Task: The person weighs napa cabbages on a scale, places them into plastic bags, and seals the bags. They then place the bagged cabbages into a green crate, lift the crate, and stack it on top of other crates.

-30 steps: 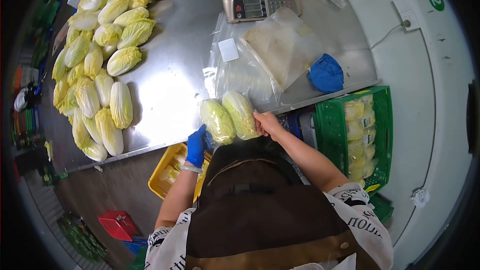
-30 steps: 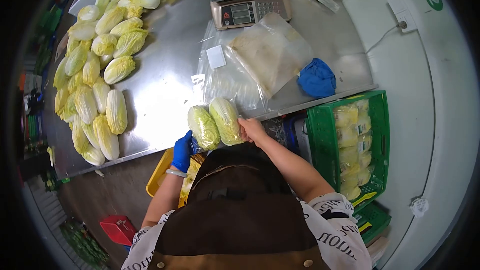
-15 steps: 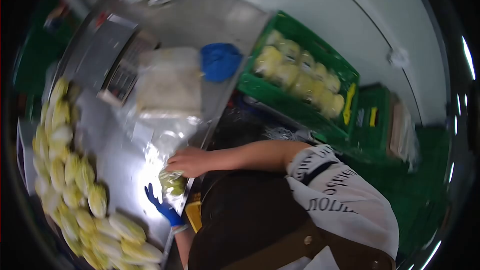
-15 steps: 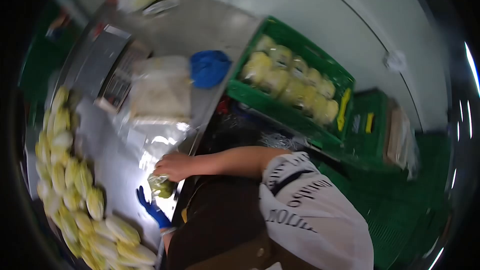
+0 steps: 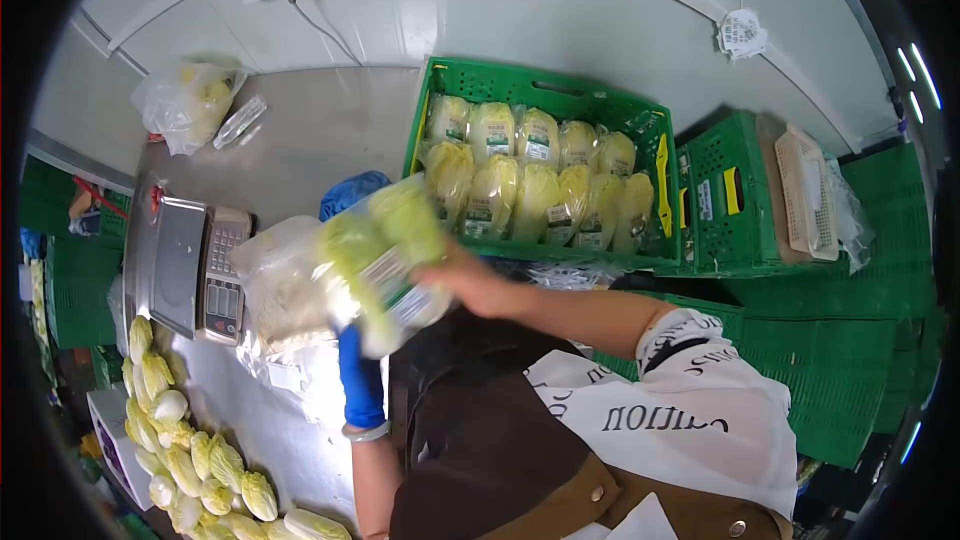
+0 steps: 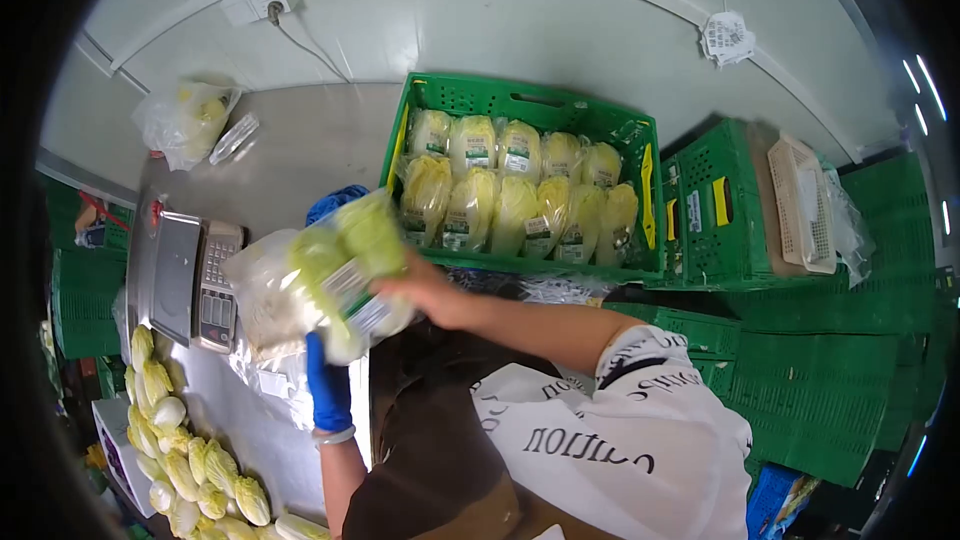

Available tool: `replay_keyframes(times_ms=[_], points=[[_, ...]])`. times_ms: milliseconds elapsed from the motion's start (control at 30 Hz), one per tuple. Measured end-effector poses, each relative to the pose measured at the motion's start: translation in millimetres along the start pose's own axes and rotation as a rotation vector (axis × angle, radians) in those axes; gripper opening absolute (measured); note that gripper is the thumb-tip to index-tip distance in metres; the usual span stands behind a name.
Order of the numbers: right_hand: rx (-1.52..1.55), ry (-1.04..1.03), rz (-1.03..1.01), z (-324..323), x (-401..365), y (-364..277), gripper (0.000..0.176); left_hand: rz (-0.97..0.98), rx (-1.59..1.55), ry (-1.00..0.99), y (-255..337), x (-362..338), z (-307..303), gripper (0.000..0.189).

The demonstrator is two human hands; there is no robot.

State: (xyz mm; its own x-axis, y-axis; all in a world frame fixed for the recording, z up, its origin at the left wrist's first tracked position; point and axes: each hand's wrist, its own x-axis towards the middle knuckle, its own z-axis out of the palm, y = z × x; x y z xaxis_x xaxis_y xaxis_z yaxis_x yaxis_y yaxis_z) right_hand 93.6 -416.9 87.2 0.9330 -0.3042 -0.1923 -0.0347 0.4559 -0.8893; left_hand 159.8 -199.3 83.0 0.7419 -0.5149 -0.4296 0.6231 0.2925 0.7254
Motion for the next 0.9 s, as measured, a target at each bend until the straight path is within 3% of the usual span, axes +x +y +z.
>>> replay_keyframes(times_ms=[67, 100, 133, 200, 267, 333, 400, 433, 467, 500, 533, 567, 600, 633, 667, 700, 733, 767, 833, 867, 900], points=[[0.332, 0.052, 0.112, -56.6, 17.6, -3.0, 0.044, 0.06, 0.452, -0.155, 8.1, 5.3, 78.9, 0.06], [0.418, 0.082, 0.144, -89.8, 27.7, -0.8, 0.043, 0.134, 0.518, -0.275, 3.5, 12.0, 80.0, 0.07], [0.505, 0.112, 0.188, -120.8, 37.0, 2.6, 0.042, 0.152, 0.421, -0.32, 2.7, 12.8, 91.6, 0.064], [0.437, 0.34, 0.127, -171.9, 65.4, -0.6, 0.041, 0.104, 0.523, -0.292, 7.3, 17.2, 87.1, 0.051], [0.273, 0.494, 0.047, -197.8, 91.9, -20.8, 0.047, -0.105, 0.383, -0.199, 2.7, 18.4, 63.7, 0.042], [0.292, 0.503, 0.09, -225.0, 122.6, -22.5, 0.052, -0.186, 0.259, -0.047, -6.4, 7.0, 43.0, 0.036], [-0.046, 0.62, 0.129, -272.3, 165.0, 13.4, 0.056, -0.162, 0.164, 0.141, -19.7, -9.8, 30.0, 0.03], [-0.423, 0.541, 0.116, -278.3, 175.1, 18.2, 0.058, -0.15, 0.278, 0.13, -27.8, -15.5, 6.8, 0.03], [-1.078, 0.484, 0.126, -294.7, 184.1, 19.3, 0.06, -0.181, 0.222, 0.176, -34.4, -23.2, -3.8, 0.029], [-1.17, 0.492, 0.065, -302.7, 191.9, 20.1, 0.061, -0.202, 0.161, 0.227, -39.1, -32.0, -11.6, 0.028], [-1.065, 0.378, 0.033, -275.6, 181.8, -7.3, 0.06, -0.212, 0.094, 0.282, -46.8, -40.5, -25.1, 0.028], [-1.503, 0.51, 0.297, -251.6, 184.4, -27.9, 0.059, -0.141, 0.337, 0.298, -72.0, -43.8, -58.2, 0.029], [-1.843, 0.506, 0.067, -245.2, 184.9, -25.3, 0.064, -0.146, 0.272, 0.348, -76.8, -55.0, -67.1, 0.029], [-2.027, 0.583, -0.112, -179.6, 168.4, -45.7, 0.07, -0.149, 0.202, 0.393, -79.0, -62.7, -71.7, 0.03], [-1.946, 0.464, -0.429, -138.4, 163.1, -46.0, 0.068, -0.149, 0.133, 0.427, -83.0, -70.2, -79.7, 0.03], [-1.687, 0.208, -0.664, -101.0, 158.9, -35.0, 0.063, -0.148, 0.167, 0.459, -90.2, -75.4, -92.8, 0.031], [-1.516, -0.008, -0.634, -69.6, 154.1, -6.3, 0.064, -0.156, 0.207, 0.478, -98.4, -79.5, -109.4, 0.032], [-1.36, -0.233, -0.471, -26.2, 137.3, 19.3, 0.07, -0.167, 0.252, 0.487, -101.2, -88.6, -122.8, 0.034], [-1.432, -0.632, -0.542, 70.3, 94.3, 54.1, 0.083, -0.151, 0.268, 0.523, -90.1, -107.2, -145.8, 0.037], [-1.604, -0.723, -0.44, 108.0, 79.7, 73.5, 0.087, -0.142, 0.274, 0.536, -86.1, -114.3, -157.4, 0.038], [-1.669, -0.726, -0.679, 127.6, 76.3, 98.8, 0.078, -0.016, 0.544, 0.616, -102.0, -120.6, -187.7, 0.044]])
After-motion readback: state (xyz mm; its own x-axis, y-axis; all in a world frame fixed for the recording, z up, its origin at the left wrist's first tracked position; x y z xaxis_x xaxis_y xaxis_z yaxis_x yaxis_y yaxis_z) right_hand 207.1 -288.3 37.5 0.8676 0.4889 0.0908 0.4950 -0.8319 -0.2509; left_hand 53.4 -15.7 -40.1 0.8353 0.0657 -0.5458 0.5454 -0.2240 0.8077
